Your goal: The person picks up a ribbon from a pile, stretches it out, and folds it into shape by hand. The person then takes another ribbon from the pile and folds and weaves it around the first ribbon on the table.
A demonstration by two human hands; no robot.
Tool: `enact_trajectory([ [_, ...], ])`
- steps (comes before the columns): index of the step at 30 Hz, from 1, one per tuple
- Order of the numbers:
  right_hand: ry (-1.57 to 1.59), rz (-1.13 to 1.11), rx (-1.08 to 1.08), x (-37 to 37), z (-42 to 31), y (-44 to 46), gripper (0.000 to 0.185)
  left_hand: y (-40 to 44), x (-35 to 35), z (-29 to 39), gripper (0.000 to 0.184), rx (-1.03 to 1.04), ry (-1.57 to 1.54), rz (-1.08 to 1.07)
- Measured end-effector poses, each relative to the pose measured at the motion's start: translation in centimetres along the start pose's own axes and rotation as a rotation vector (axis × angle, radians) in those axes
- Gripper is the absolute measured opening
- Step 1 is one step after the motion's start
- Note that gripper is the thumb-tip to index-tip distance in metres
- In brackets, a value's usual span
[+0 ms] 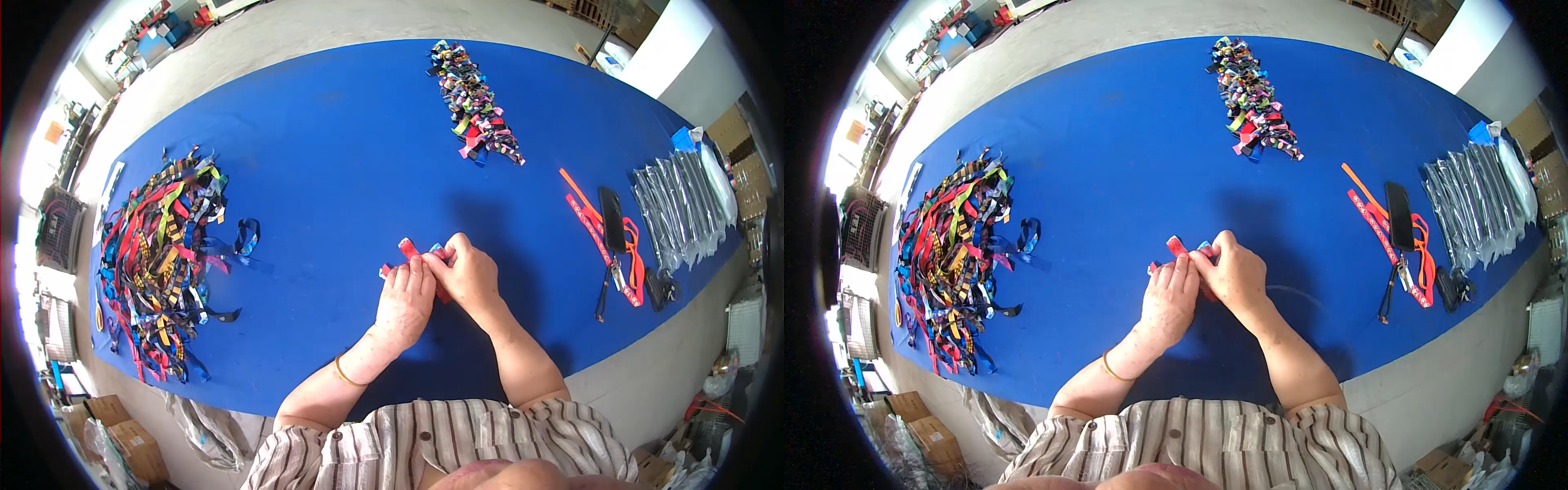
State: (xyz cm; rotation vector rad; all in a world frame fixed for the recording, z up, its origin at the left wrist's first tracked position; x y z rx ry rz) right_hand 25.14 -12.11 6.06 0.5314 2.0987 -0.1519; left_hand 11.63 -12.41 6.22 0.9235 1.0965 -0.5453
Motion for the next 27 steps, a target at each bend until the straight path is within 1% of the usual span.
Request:
enact_trajectory([
  [4, 0.010, -0.020, 0.017, -0.04, -0.09, 0.03, 0.040, -0.07, 0.17, -0.22, 0.050, -0.028, -0.054, 0.031],
  [10, 0.007, -0.025, 0.024, 0.01, -0.08, 0.00, 0.040, -0.04, 0.20, -0.32, 0.054, -0.039, -0.075, -0.025],
  [16, 0.005, 0.006, -0.005, -0.01, -0.09, 0.01, 0.040, 0.06, -0.02, -0.18, 0.052, -0.038, 0.008, -0.041],
  [19, 0.008, 0.006, -0.010, -0.06, -0.13, -0.06, 0.040, 0.04, -0.22, -0.12, 0.051, -0.070, 0.002, -0.031],
  [22, 0.011, 0.000, -0.011, -0.08, -0.19, -0.03, 0.039, -0.15, -0.31, 0.10, 0.051, -0.100, 0.028, 0.024],
  [27, 0.012, -0.006, 0.003, -0.04, -0.05, -0.08, 0.040, -0.24, -0.54, 0.39, 0.052, -0.108, 0.063, 0.046],
])
Point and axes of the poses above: each hand's wrist, its own y-axis towards the middle knuckle, its own x-axis out of the palm, z = x × y, the point moved 8 cm from there along y, towards the middle knuckle, and after that the axes turned 6 degrees about -y, right-handed, at the moved point
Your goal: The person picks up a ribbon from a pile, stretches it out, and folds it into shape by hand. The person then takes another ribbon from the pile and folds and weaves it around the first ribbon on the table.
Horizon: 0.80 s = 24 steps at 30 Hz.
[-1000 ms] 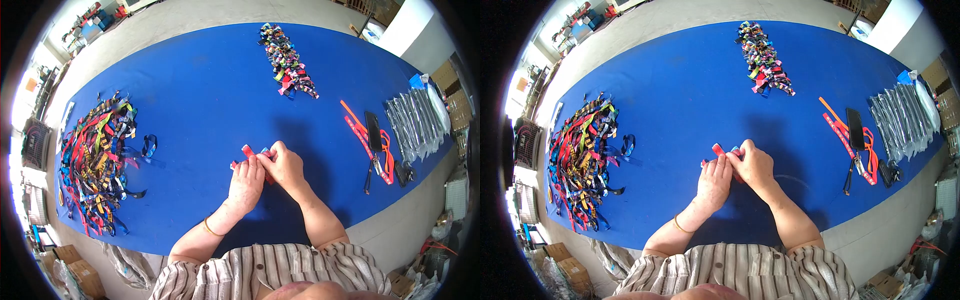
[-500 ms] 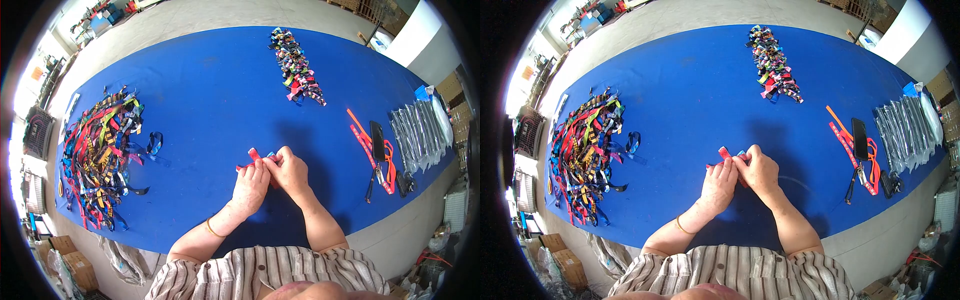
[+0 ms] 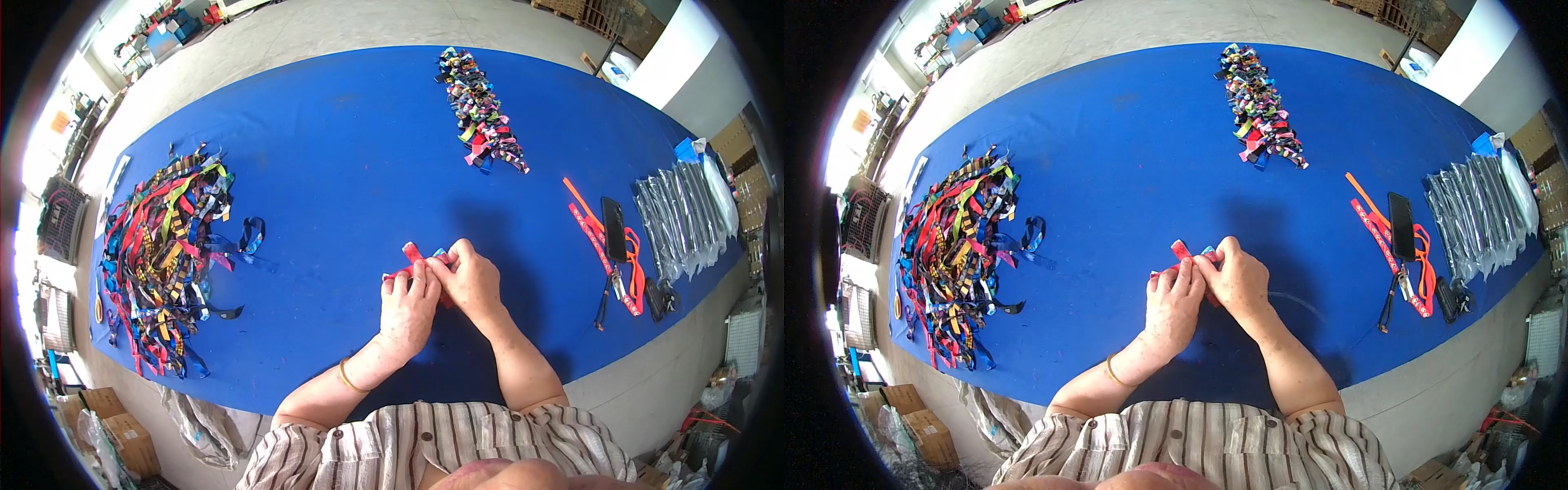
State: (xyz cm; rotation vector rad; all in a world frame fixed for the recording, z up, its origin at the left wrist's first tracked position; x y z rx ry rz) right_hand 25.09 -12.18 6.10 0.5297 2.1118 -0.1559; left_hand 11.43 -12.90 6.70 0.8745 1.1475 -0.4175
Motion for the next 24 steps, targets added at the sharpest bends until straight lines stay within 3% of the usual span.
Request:
enact_trajectory([
  [24, -0.033, 0.013, -0.004, -0.13, -0.20, -0.08, 0.039, 0.02, 0.27, -0.09, 0.053, -0.004, 0.008, -0.066],
])
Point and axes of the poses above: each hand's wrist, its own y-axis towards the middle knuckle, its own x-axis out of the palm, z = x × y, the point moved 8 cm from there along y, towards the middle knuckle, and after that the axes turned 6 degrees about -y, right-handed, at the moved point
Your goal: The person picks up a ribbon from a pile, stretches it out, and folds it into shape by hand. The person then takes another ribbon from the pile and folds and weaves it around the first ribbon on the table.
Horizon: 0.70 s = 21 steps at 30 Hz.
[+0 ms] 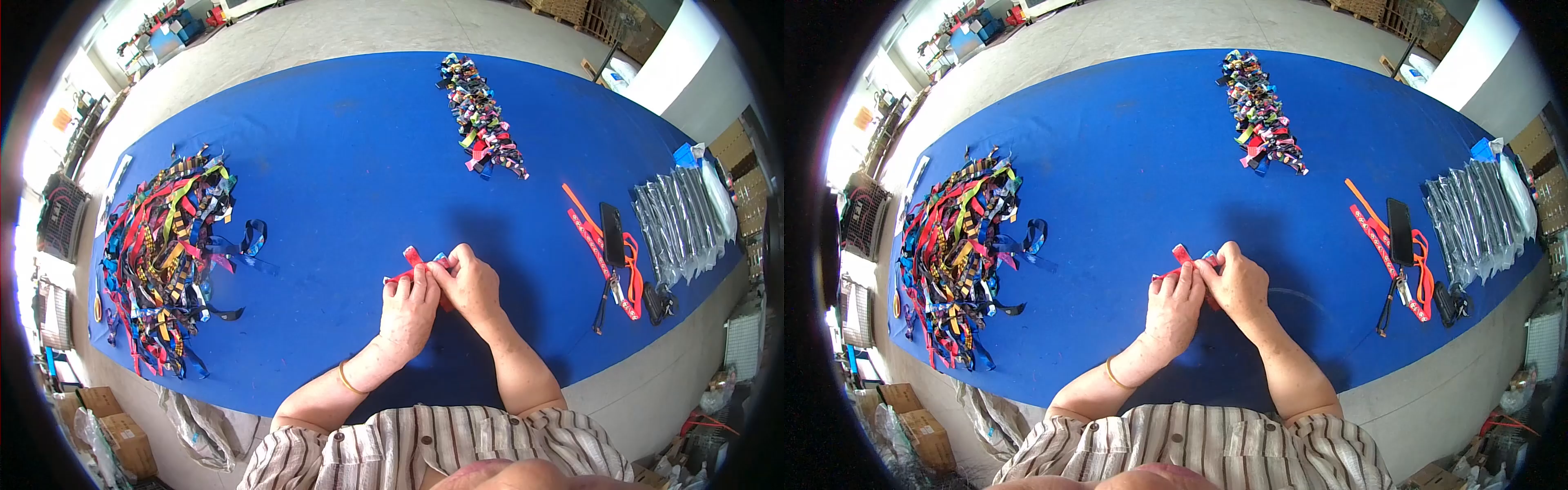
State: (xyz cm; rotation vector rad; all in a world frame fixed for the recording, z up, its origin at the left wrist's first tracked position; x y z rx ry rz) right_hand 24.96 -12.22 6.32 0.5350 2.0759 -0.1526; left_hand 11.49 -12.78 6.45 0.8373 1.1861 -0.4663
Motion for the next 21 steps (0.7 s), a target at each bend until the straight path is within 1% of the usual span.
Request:
enact_trajectory([
  [11, 0.003, -0.002, -0.004, -0.02, -0.03, -0.05, 0.038, 0.11, -0.33, 0.13, 0.051, 0.039, -0.004, 0.020],
  [13, 0.008, 0.036, -0.023, -0.11, 0.14, -0.08, 0.039, 0.16, -0.38, 0.15, 0.050, 0.029, 0.009, 0.022],
  [15, 0.053, 0.055, -0.042, 0.09, 0.07, -0.21, 0.039, 0.27, -0.30, 0.09, 0.052, -0.009, 0.016, -0.026],
  [19, 0.037, -0.002, 0.009, 0.27, 0.00, -0.07, 0.039, 0.32, -0.37, 0.07, 0.048, 0.005, 0.049, -0.004],
  [21, 0.030, -0.010, 0.019, 0.35, -0.04, -0.04, 0.038, 0.19, -0.26, 0.08, 0.049, 0.026, 0.063, 0.000],
])
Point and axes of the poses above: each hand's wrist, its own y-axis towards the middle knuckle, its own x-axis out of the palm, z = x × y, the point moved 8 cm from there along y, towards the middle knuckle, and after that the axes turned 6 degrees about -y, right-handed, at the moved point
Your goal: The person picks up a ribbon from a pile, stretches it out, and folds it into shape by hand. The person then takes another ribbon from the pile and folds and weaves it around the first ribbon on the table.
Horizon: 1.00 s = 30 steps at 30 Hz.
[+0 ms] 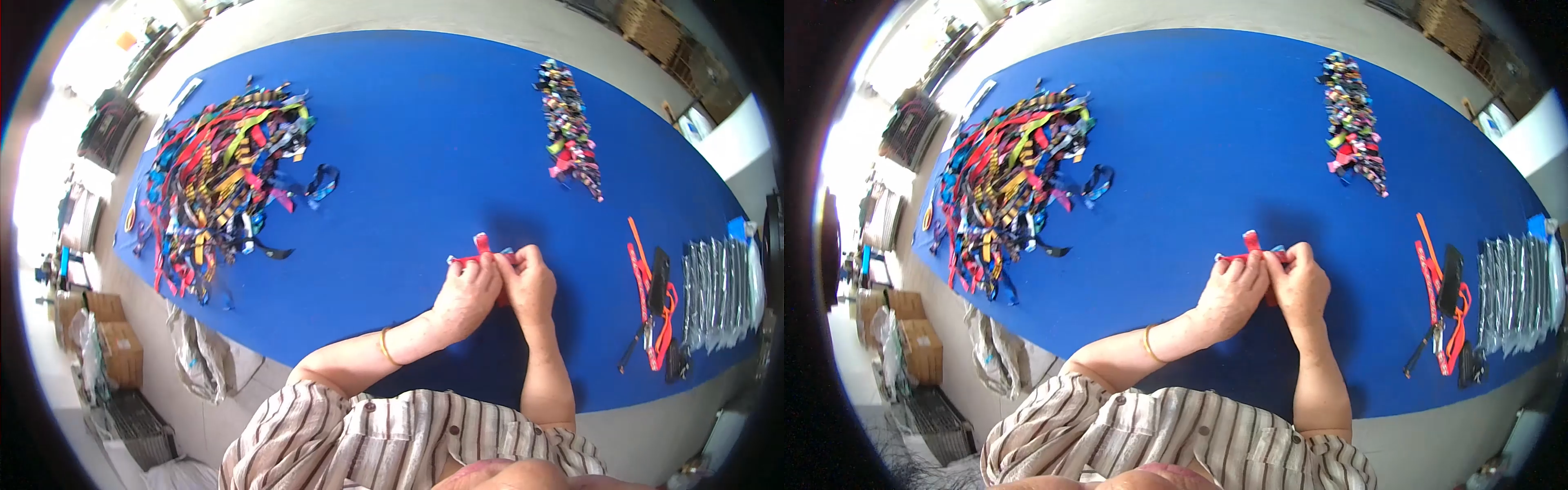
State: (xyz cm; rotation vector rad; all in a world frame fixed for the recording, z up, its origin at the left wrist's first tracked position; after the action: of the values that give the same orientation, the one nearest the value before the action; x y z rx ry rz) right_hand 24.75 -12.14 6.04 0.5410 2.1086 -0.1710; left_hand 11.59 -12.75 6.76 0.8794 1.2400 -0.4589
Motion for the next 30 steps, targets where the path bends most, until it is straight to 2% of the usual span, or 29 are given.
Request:
enact_trajectory([
  [16, 0.013, -0.019, 0.033, 0.27, -0.01, 0.03, 0.039, -0.43, 0.48, 0.00, 0.053, 0.008, -0.010, 0.044],
  [22, 0.016, -0.002, 0.027, 0.44, 0.35, 0.09, 0.040, -0.40, 0.60, 0.07, 0.057, 0.027, -0.003, -0.033],
  [30, 0.055, -0.012, 0.034, 0.57, 0.26, 0.06, 0.039, -0.42, 0.60, 0.12, 0.055, 0.047, -0.002, -0.008],
])
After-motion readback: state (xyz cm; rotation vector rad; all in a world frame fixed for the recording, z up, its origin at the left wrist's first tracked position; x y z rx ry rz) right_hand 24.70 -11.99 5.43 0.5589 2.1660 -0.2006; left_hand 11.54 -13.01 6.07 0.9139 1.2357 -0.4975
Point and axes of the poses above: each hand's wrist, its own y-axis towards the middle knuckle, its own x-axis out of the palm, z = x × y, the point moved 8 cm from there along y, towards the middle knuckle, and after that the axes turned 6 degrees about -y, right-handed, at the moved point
